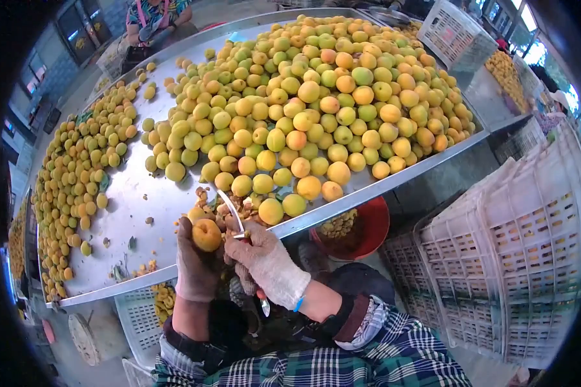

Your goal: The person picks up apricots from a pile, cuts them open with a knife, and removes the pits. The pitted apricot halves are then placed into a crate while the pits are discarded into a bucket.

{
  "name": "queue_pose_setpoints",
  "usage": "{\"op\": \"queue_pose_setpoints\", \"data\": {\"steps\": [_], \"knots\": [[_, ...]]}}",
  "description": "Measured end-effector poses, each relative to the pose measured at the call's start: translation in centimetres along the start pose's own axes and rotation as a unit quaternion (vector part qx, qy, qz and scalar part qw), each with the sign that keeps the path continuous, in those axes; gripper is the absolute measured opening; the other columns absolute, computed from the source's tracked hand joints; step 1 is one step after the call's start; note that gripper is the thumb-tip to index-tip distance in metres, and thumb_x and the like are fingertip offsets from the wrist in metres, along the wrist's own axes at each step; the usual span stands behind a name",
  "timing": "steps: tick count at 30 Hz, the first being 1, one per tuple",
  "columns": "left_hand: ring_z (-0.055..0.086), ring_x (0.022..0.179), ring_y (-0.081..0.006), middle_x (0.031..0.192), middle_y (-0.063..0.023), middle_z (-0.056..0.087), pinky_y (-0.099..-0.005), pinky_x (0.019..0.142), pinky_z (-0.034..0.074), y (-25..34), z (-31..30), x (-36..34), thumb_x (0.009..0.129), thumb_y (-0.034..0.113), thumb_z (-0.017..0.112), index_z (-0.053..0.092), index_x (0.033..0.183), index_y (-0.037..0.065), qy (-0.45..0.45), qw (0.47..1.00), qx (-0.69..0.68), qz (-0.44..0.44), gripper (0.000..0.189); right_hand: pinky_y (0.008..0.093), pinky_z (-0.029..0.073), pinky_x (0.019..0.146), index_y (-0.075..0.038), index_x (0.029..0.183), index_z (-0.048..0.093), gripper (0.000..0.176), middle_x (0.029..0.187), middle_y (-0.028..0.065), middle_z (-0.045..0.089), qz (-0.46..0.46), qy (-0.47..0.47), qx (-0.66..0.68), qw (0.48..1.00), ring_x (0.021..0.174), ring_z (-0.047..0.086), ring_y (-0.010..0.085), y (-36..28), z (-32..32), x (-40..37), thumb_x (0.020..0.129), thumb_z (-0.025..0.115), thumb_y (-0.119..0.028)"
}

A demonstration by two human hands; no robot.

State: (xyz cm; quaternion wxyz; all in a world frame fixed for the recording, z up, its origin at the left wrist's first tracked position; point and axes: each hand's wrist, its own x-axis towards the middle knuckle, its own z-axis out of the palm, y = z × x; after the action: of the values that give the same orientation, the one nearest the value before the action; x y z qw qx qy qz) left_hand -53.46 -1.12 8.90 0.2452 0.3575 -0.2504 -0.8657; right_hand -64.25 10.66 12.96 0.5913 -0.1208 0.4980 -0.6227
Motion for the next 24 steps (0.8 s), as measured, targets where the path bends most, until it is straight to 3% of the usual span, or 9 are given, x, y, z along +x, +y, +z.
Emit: {"op": "queue_pose_setpoints", "data": {"steps": [1,4,7,8,11,14,17,21,24], "knots": [[0.064,0.083,-0.0203,0.096,-0.0062,0.065,-0.0335,0.073,0.055,-0.1,-0.2,0.2,0.097,0.056,0.041,0.059,0.108,0.011,0.013,1.0,0.008,0.011,0.05,0.0179,0.038,0.04,-0.012,0.138,0.045,0.042,0.082,0.0021,0.058,-0.01,-0.007,-0.019,1.0,0.049,0.052,0.0044,-0.4,0.1,-0.2,0.097,0.053,-0.019],[0.063,0.095,-0.0222,0.102,-0.0074,0.064,-0.0362,0.084,0.053,-0.8,-1.2,0.2,0.098,0.056,0.041,0.059,0.112,0.01,0.006,0.998,0.059,0.033,0.051,0.0225,0.05,0.06,-0.015,0.147,0.036,0.051,0.098,0.0084,0.063,-0.126,-0.006,-0.131,0.983,0.071,0.064,0.0111,-0.5,0.2,-0.1,0.099,0.05,-0.021],[0.062,0.102,-0.0231,0.109,-0.009,0.063,-0.0372,0.09,0.051,-0.9,-0.8,0.0,0.098,0.054,0.042,0.057,0.117,0.007,-0.041,0.995,0.081,0.048,0.053,0.0313,0.05,0.086,-0.016,0.151,0.027,0.056,0.119,0.0169,0.061,-0.251,-0.025,-0.262,0.931,0.101,0.066,0.0255,3.5,-0.1,2.2,0.1,0.048,-0.023],[0.061,0.102,-0.0231,0.109,-0.0091,0.063,-0.037,0.091,0.051,-0.8,-0.6,-0.2,0.098,0.053,0.042,0.056,0.118,0.006,-0.05,0.993,0.09,0.061,0.053,0.0309,0.043,0.098,-0.01,0.151,0.025,0.059,0.141,0.0124,0.045,-0.272,-0.025,-0.342,0.899,0.116,0.055,0.0218,3.5,-0.4,2.2,0.098,0.051,-0.016],[0.062,0.102,-0.0223,0.11,-0.009,0.063,-0.0362,0.092,0.05,-1.2,-1.2,0.1,0.098,0.052,0.043,0.055,0.121,0.005,-0.062,0.974,0.177,0.127,0.054,0.0356,0.039,0.104,-0.009,0.152,0.02,0.068,0.14,0.0171,0.046,-0.302,0.003,-0.35,0.887,0.127,0.049,0.0307,3.5,-0.3,2.4,0.092,0.053,-0.008],[0.059,0.099,-0.0172,0.106,-0.0083,0.062,-0.0325,0.089,0.048,-1.4,-1.9,0.1,0.099,0.045,0.041,0.058,0.115,0.0,-0.055,0.956,0.237,0.166,0.051,0.0363,0.041,0.103,-0.007,0.151,0.019,0.076,0.141,0.0213,0.043,-0.262,0.006,-0.399,0.878,0.128,0.049,0.0339,3.2,-0.4,2.2,0.084,0.055,-0.003],[0.06,0.092,-0.0157,0.1,-0.008,0.062,-0.0302,0.083,0.049,-1.7,-1.5,0.0,0.099,0.045,0.043,0.058,0.112,0.0,-0.052,0.957,0.229,0.169,0.049,0.0466,0.045,0.096,-0.009,0.153,0.008,0.087,0.142,0.0268,0.041,-0.296,0.028,-0.415,0.86,0.115,0.051,0.048,3.9,-0.7,2.3,0.08,0.054,-0.006],[0.059,0.084,-0.0156,0.093,-0.0078,0.062,-0.0284,0.077,0.049,-1.8,-1.9,0.1,0.1,0.043,0.045,0.058,0.107,0.0,-0.069,0.942,0.26,0.201,0.045,0.049,0.049,0.088,-0.008,0.153,0.009,0.086,0.133,0.0274,0.049,-0.345,0.06,-0.453,0.82,0.106,0.055,0.0483,3.7,-0.7,2.3,0.08,0.055,-0.007],[0.058,0.08,-0.0163,0.091,-0.0083,0.062,-0.0284,0.077,0.048,-1.9,-2.3,0.5,0.099,0.045,0.044,0.059,0.105,-0.001,-0.054,0.883,0.388,0.257,0.048,0.051,0.05,0.081,-0.007,0.152,0.008,0.087,0.128,0.0271,0.053,-0.329,0.082,-0.469,0.816,0.097,0.059,0.0477,3.7,-0.9,2.4,0.079,0.056,-0.008]]}}
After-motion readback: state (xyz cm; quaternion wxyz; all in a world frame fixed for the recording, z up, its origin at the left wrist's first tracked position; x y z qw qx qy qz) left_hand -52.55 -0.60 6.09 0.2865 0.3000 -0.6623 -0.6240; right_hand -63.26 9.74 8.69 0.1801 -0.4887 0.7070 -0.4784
